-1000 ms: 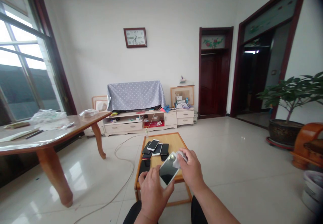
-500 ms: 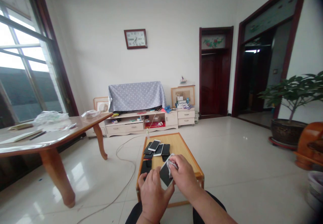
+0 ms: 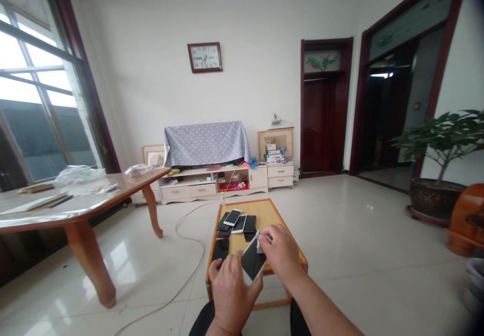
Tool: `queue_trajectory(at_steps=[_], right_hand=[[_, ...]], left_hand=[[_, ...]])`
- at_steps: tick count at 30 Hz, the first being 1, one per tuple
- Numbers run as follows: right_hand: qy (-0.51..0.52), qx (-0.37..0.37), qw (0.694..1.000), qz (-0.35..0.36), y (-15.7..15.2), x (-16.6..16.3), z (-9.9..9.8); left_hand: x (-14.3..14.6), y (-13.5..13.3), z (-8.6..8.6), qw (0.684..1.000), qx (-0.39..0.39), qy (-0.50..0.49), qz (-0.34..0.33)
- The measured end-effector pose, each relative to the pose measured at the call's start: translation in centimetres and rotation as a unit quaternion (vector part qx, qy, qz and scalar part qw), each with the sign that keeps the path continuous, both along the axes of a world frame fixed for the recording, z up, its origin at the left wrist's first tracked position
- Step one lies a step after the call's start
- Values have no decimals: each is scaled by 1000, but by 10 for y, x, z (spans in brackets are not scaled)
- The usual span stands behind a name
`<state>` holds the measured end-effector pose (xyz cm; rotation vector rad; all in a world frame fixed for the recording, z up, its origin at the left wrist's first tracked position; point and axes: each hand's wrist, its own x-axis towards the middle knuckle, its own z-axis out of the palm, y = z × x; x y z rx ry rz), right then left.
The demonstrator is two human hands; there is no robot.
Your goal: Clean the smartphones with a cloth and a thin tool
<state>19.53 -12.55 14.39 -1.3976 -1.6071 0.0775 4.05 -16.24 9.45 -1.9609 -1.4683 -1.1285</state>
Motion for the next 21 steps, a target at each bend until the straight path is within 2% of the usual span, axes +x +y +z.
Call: queue_trajectory(at_steps=[6,12,18,21], right_hand=[[-39,17,997,58,-12,-20,-12],[-4,-6,1000,-15,5,0,-1],[-66,3,995,75,-20,-25,-17],[-50,2,997,53,-14,-16,-12]], left_hand=[[1,0,-1,1000,-3,-4,-3],[-1,0,-4,1000,-4,-9,-1],[-5,2,-5,1000,-22,-15,11],[-7,2,-2,1000,-5,-20,18]])
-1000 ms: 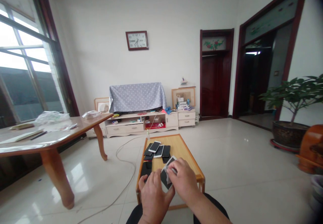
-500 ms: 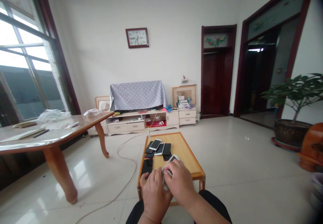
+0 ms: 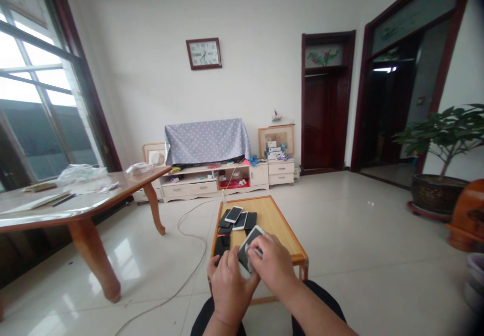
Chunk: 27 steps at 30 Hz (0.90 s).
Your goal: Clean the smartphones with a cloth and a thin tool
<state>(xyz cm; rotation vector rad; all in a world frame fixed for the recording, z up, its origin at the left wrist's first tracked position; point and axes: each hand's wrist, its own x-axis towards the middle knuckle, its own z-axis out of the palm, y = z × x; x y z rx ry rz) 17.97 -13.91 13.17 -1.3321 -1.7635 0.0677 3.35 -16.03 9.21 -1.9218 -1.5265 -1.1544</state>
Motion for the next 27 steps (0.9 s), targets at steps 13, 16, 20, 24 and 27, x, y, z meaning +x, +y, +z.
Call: queue_trajectory(at_steps=[13,16,20,24,27], right_hand=[[4,-14,1000,3,1,4,0],[20,-24,999,-31,11,16,5],[7,-14,1000,13,1,9,0],[65,0,998,15,3,9,1],[216,-14,976,8,18,18,9]], left_hand=[[-1,1,0,1000,-13,-25,13],[1,-2,4,999,-20,-33,16],[4,-1,3,998,-17,-52,12],[7,1,2,993,-60,-102,13],[11,0,9,974,-122,-193,0]])
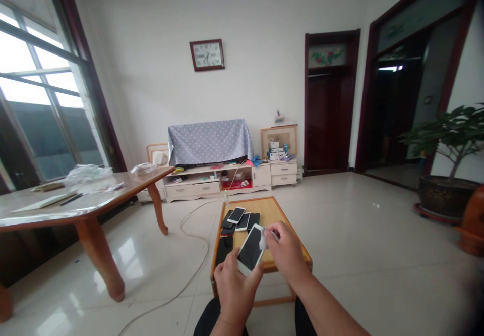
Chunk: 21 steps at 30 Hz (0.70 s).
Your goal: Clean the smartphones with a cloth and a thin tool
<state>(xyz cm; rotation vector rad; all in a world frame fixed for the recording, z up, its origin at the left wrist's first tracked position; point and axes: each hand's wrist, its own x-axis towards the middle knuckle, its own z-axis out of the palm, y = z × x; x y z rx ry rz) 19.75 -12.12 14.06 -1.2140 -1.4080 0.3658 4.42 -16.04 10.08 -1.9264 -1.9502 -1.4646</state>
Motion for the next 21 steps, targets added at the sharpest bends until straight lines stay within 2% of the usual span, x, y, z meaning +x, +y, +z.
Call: queue_trajectory(at_steps=[2,5,9,11,13,18,21], right_hand=[[126,-20,991,33,5,2,3],[271,-72,953,113,-3,-7,2],[367,-136,894,219,-27,-23,-7],[388,-148,875,250,-33,-25,-7],[397,-154,869,252,-30,-21,-3],[395,-137,889,189,-10,-2,18],[376,-132,893,208,-15,-4,18]], left_hand=[[4,-2,7,995,-40,-87,-25],[9,-4,18,974,-88,-203,-54],[10,-1,22,952,-123,-264,-97],[8,2,19,946,-122,-276,-120],[6,4,18,940,-120,-285,-143],[10,0,22,936,-136,-280,-165],[13,0,25,933,-123,-293,-167]])
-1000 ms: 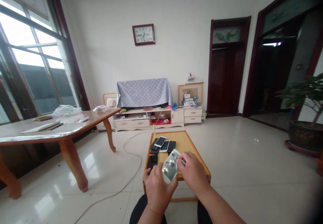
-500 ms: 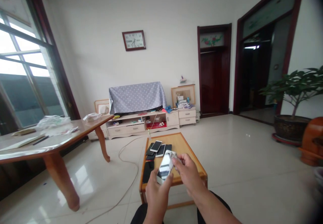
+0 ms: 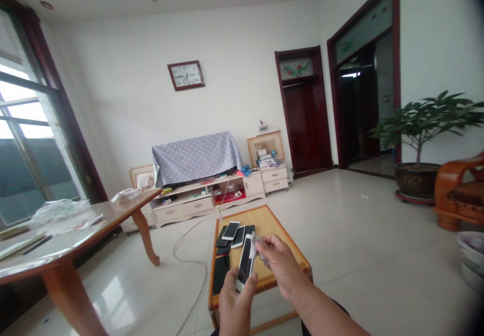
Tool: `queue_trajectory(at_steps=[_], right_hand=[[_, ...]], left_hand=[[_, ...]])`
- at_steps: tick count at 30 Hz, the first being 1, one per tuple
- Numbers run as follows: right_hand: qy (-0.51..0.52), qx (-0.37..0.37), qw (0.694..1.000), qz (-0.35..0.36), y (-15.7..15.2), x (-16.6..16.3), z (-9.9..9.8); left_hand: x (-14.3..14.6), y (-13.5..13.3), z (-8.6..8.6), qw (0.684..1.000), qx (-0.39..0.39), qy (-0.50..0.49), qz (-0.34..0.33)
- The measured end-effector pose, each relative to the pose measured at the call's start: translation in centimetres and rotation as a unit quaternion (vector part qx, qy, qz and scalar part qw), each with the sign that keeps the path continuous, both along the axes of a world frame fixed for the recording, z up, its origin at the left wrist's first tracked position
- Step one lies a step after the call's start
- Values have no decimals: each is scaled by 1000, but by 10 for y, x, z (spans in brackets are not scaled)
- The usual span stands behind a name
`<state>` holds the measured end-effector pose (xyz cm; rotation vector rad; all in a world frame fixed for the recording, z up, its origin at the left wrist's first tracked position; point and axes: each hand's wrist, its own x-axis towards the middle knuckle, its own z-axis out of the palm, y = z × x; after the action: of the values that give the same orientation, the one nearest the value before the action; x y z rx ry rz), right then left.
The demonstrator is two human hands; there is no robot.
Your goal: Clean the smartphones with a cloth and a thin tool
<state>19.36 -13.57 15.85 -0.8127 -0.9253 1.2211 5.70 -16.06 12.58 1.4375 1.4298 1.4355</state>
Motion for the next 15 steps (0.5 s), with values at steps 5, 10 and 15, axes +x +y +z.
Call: queue_trajectory(at_steps=[5,10,15], right_hand=[[18,-4,998,68,-15,-12,-8],[0,-16,1000,5,0,-1,11],[-7,-12,1000,27,-11,-10,3]], left_hand=[[-5,6,1,1000,10,1,-10],[-5,8,-4,999,3,27,-37],[-5,13,-3,999,5,-13,-45]])
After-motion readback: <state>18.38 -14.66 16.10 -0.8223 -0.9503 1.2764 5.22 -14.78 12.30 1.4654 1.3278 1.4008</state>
